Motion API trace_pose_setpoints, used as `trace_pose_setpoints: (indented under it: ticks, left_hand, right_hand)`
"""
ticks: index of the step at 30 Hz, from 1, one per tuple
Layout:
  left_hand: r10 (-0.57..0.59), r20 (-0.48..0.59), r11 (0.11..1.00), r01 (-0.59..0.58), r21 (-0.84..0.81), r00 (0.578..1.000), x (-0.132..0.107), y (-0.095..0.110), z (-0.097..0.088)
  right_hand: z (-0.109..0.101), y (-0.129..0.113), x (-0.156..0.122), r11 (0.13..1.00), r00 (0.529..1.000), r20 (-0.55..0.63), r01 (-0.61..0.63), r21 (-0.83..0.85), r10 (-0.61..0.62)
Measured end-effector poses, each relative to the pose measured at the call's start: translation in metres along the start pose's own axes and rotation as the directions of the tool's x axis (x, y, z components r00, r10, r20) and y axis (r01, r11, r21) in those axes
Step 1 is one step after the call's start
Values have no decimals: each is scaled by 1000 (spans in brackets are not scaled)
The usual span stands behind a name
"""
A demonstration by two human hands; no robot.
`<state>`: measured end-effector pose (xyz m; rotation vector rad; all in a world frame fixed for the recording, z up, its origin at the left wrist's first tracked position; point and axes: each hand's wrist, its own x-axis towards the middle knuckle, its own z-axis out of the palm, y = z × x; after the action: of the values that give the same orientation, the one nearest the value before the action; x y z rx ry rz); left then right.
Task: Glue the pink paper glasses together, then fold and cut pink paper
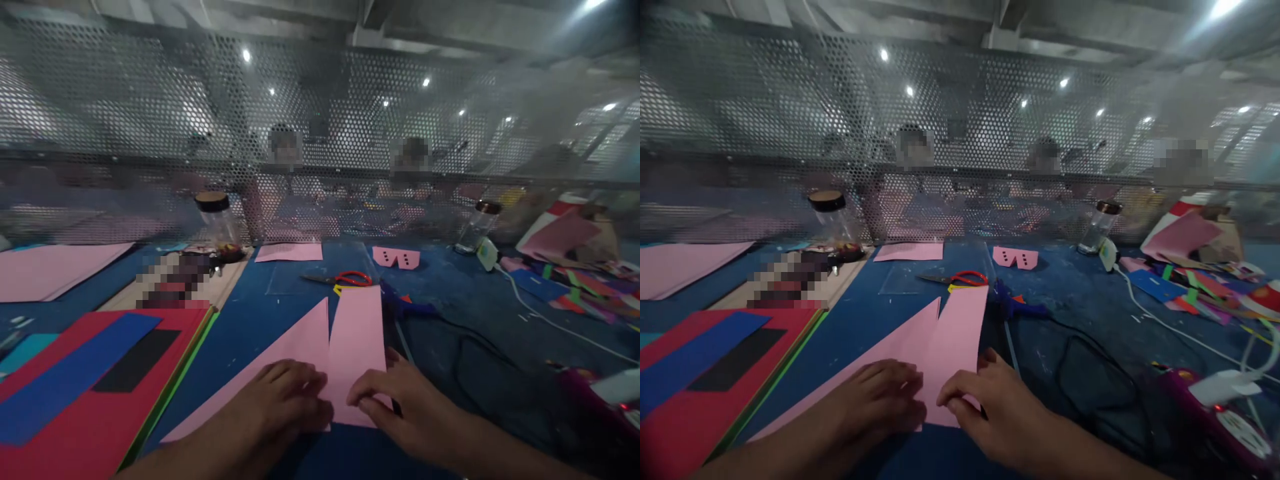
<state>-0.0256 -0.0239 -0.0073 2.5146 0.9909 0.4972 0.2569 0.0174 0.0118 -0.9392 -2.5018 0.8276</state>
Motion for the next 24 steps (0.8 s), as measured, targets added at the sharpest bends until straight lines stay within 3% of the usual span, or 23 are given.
trace_pose_setpoints:
  ticks: [3,6,8,9,14,18,21,24]
  left_hand:
    - [-181,-67,936,151,-318,981,-1,1,-1]
    - [-289,22,648,212,-732,957,3,2,-2]
    - [-302,56,497,207,-843,952,7,3,-5]
    - [-306,59,472,206,-857,950,9,4,-7]
    - [-378,27,468,216,-857,925,22,7,-16]
    - [-490,-13,435,232,-870,872,32,12,-25]
    - [-571,-125,508,229,-831,811,37,12,-40]
    - [-643,-310,571,168,-804,701,46,-1,-62]
  right_hand:
    - [-2,-10,-4,994,993,-16,113,-14,-113]
    - [-3,-20,-8,988,989,-1,151,18,-151]
    - [-3,-25,-10,985,986,27,164,51,-165]
    - [-4,-27,-12,984,985,49,165,66,-168]
    - [-6,-31,-18,984,977,161,116,138,-138]
    - [-5,-28,-17,985,988,111,93,147,-110]
    - [-4,-20,-11,985,995,-31,94,147,-91]
    - [-4,-8,-6,982,992,-108,82,173,-63]
